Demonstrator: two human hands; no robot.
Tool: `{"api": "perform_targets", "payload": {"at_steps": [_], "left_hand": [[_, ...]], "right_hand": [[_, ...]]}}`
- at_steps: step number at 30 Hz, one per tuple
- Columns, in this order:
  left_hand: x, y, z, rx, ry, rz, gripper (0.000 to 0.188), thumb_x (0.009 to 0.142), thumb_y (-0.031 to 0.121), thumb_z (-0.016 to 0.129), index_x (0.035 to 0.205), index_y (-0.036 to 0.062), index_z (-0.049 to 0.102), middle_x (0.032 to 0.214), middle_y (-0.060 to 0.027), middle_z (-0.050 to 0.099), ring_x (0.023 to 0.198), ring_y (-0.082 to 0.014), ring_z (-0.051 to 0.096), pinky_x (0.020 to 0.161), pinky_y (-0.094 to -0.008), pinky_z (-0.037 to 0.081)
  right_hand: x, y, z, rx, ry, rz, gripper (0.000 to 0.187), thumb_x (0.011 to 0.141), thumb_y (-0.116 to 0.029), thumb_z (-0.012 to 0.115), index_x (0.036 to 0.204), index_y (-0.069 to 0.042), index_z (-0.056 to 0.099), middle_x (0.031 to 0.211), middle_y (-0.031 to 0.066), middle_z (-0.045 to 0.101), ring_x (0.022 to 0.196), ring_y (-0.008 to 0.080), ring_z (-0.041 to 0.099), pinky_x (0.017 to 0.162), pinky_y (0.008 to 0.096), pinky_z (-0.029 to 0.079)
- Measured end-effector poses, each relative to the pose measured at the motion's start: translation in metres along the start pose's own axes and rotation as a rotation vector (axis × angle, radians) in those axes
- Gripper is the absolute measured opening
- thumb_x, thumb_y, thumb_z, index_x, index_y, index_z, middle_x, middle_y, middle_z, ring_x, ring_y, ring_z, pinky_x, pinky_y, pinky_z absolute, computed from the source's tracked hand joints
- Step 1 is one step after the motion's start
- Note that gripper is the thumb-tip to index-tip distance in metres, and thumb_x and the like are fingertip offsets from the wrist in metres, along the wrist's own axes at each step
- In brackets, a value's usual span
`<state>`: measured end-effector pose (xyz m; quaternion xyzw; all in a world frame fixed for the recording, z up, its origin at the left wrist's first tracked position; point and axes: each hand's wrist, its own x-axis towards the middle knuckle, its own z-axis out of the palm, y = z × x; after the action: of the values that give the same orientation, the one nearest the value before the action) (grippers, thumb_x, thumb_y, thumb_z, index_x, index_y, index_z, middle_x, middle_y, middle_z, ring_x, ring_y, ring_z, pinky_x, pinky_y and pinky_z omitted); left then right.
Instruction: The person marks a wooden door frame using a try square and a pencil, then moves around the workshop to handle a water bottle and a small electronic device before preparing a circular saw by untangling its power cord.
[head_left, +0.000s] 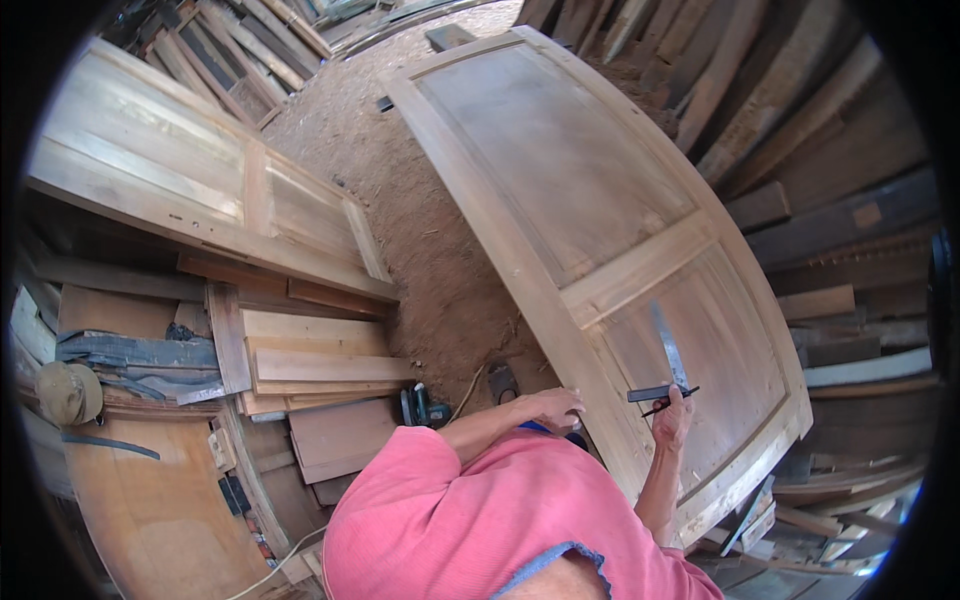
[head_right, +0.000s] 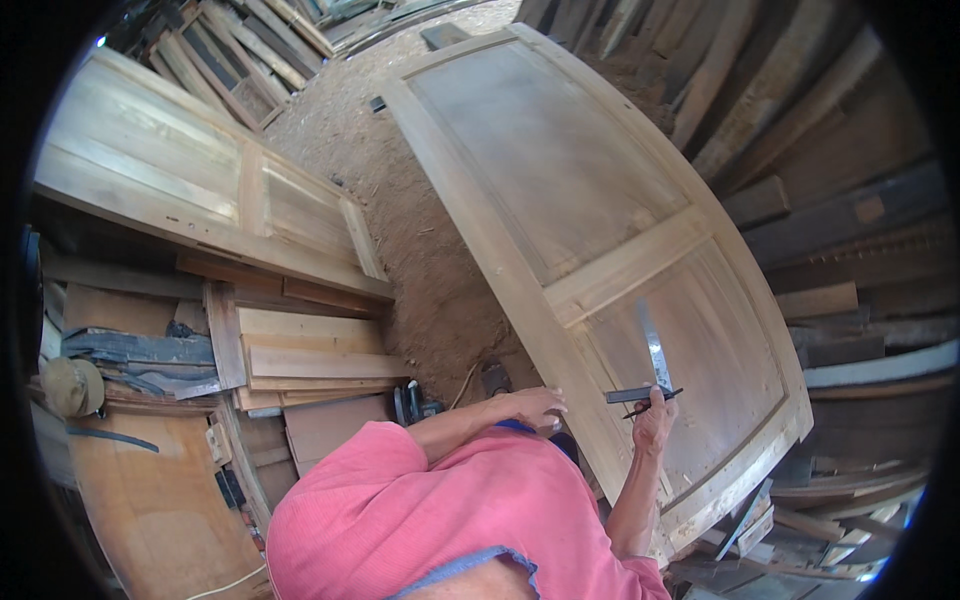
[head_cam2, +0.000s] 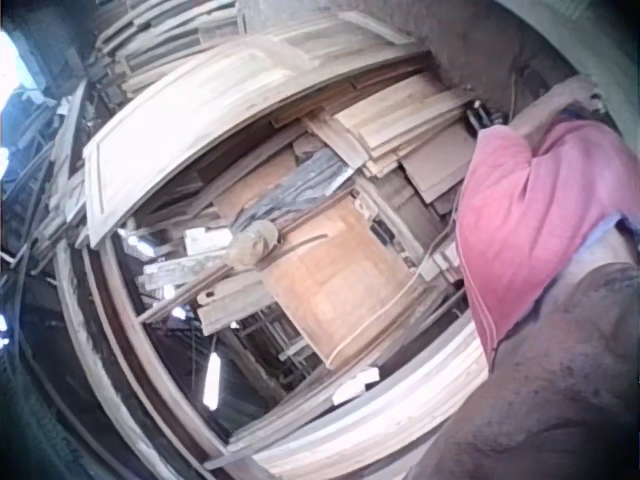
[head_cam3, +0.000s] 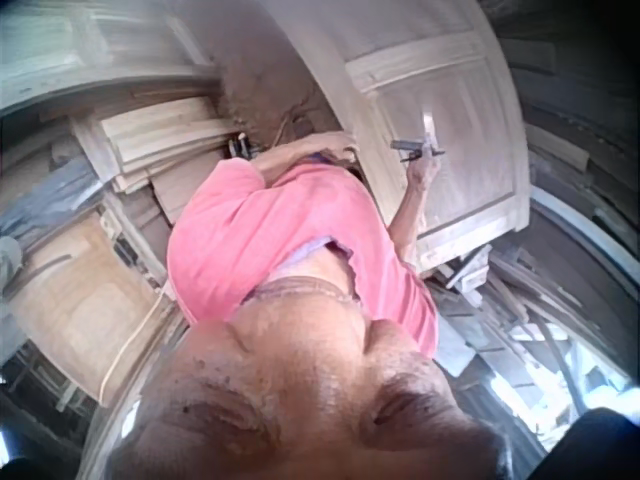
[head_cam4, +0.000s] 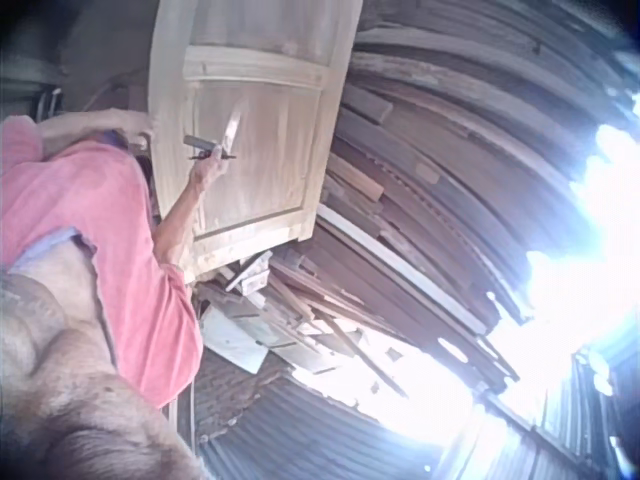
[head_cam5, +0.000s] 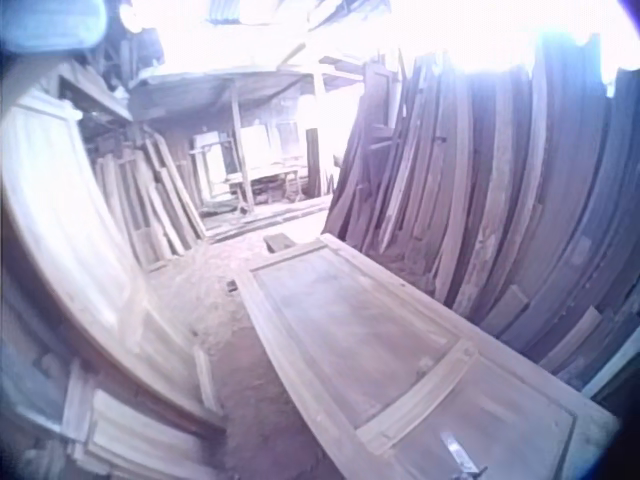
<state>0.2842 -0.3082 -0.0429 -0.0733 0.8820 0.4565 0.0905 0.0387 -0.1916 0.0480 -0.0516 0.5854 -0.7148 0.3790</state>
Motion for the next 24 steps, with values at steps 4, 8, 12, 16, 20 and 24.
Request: {"api": "perform_targets", "payload": {"at_steps": [4,8,12,16,20,24], "left_hand": [[-0.045,-0.029,-0.057,-0.270,0.182,-0.242,0.039,0.089,0.030,0.054,0.114,0.0006,0.061,0.101,-0.0262,0.066,0.103,-0.0418,0.062,0.086,-0.0466,0.051],[-0.139,-0.072,-0.107,-0.156,0.374,-0.626,0.025,0.093,0.023,0.048,0.101,0.0062,0.065,0.097,-0.0220,0.067,0.096,-0.0426,0.065,0.081,-0.0501,0.050],[-0.248,-0.125,-0.108,-0.117,0.525,-0.949,0.034,0.095,0.030,0.046,0.098,0.0033,0.067,0.097,-0.0262,0.067,0.097,-0.0427,0.065,0.081,-0.0534,0.051],[-0.336,-0.129,-0.063,-0.480,0.841,-1.279,0.028,0.087,0.033,0.063,0.084,0.0056,0.061,0.086,-0.0210,0.067,0.087,-0.0356,0.066,0.076,-0.0478,0.051],[-0.382,-0.125,0.029,-0.535,1.107,-1.437,0.025,0.078,0.022,0.073,0.091,0.0055,0.058,0.090,-0.0182,0.066,0.085,-0.0335,0.065,0.076,-0.0440,0.052],[-0.364,-0.137,0.043,-0.690,1.198,-1.466,0.016,0.080,0.018,0.066,0.091,0.0054,0.063,0.089,-0.0199,0.068,0.088,-0.0350,0.066,0.079,-0.0430,0.052]], "right_hand": [[0.041,0.004,0.081,-0.153,-0.118,-0.034,0.017,0.098,-0.017,0.055,0.096,-0.002,0.059,0.072,0.0012,0.057,0.057,0.0090,0.048,0.051,0.0242,0.040],[0.088,0.026,0.175,-0.063,-0.076,0.035,0.018,0.101,-0.018,0.051,0.095,-0.003,0.060,0.068,-0.0014,0.052,0.052,0.0084,0.045,0.048,0.0250,0.037],[0.127,0.076,0.240,-0.037,-0.133,0.252,0.023,0.102,-0.024,0.051,0.092,-0.007,0.061,0.061,-0.0035,0.046,0.049,0.0085,0.040,0.045,0.0250,0.034],[0.161,0.123,0.258,-0.125,-0.003,0.467,0.028,0.104,-0.031,0.045,0.094,-0.009,0.060,0.058,-0.0043,0.039,0.045,0.0090,0.034,0.041,0.0241,0.031],[0.162,0.159,0.272,-0.122,0.007,0.550,0.032,0.105,-0.032,0.041,0.097,-0.007,0.059,0.058,-0.0042,0.038,0.044,0.0088,0.033,0.039,0.0237,0.028],[0.187,0.165,0.308,-0.106,-0.016,0.496,0.035,0.106,-0.032,0.040,0.097,-0.005,0.059,0.058,-0.0042,0.038,0.044,0.0089,0.033,0.039,0.0239,0.028]]}}
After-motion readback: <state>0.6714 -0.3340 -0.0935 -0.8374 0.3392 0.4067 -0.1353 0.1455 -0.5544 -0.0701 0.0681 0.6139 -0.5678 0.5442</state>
